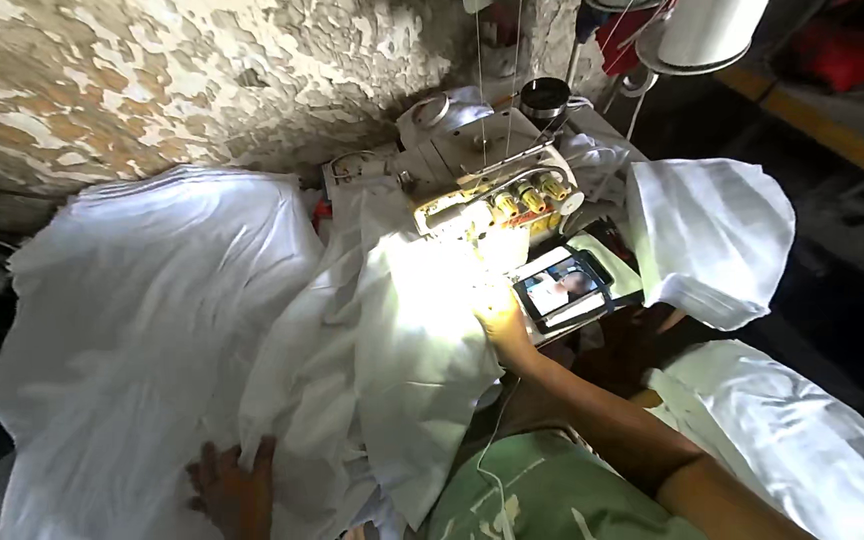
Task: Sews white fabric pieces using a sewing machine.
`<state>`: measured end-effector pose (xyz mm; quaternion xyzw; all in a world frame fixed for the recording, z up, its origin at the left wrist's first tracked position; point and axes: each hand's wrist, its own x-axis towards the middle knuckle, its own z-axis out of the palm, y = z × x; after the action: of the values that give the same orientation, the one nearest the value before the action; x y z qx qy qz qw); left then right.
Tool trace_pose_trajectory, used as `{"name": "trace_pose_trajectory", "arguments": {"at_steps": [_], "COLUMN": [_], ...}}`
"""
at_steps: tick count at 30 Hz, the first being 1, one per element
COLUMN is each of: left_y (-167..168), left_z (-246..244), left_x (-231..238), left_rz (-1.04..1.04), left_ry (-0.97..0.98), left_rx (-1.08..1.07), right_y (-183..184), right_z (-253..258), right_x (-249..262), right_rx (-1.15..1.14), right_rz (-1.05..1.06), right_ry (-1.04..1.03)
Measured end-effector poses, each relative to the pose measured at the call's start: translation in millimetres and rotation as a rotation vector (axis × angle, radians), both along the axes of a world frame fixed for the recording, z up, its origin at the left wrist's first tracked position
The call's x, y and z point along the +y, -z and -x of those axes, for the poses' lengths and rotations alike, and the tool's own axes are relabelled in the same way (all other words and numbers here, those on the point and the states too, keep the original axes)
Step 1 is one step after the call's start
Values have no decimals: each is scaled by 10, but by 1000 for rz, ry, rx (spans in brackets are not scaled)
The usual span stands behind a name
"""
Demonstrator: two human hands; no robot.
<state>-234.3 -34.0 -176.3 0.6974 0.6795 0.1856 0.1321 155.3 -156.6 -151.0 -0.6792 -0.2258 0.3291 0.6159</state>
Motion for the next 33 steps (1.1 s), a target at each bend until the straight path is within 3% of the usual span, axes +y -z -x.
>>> {"name": "trace_pose_trajectory", "arguments": {"at_steps": [3,7,10,13,15,17,19,21,26,29,33], "left_y": [-108,-614,-992,-1067,-1147,-1216,-1142,-932,50,568,773], "left_z": [-41,-99,139,489,319,-120,-547,-957,-1765,-1880,-1780], "left_x": [-127,-85,241,923,1196,1162,1019,647,-833,-1232,-1273], "left_rz": [-41,-210,-279,-361,-331,-212,-156,-212,-222,-341,-462], "left_ry": [-45,-122,-97,102,156,113,146,395,977,986,896], "left_rx": [-204,-442,-340,-184,-101,-30,2,-5,-164,-108,-58], "right_y": [112,181,247,306,340,400,446,454,447,436,469], "right_z": [26,-52,-57,24,112,176,179,164,137,191,240], "right_x": [-123,-324,-417,-490,-522,-549,-580,-640,-704,-718,-743], "right_rx": [55,36,54,130,186,209,202,196,287,345,271], "right_rz": [13,31,3,-47,-59,-66,-56,-47,7,17,21], "right_ry": [-52,-298,-446,-512,-498,-463,-451,-469,-472,-455,-397]}}
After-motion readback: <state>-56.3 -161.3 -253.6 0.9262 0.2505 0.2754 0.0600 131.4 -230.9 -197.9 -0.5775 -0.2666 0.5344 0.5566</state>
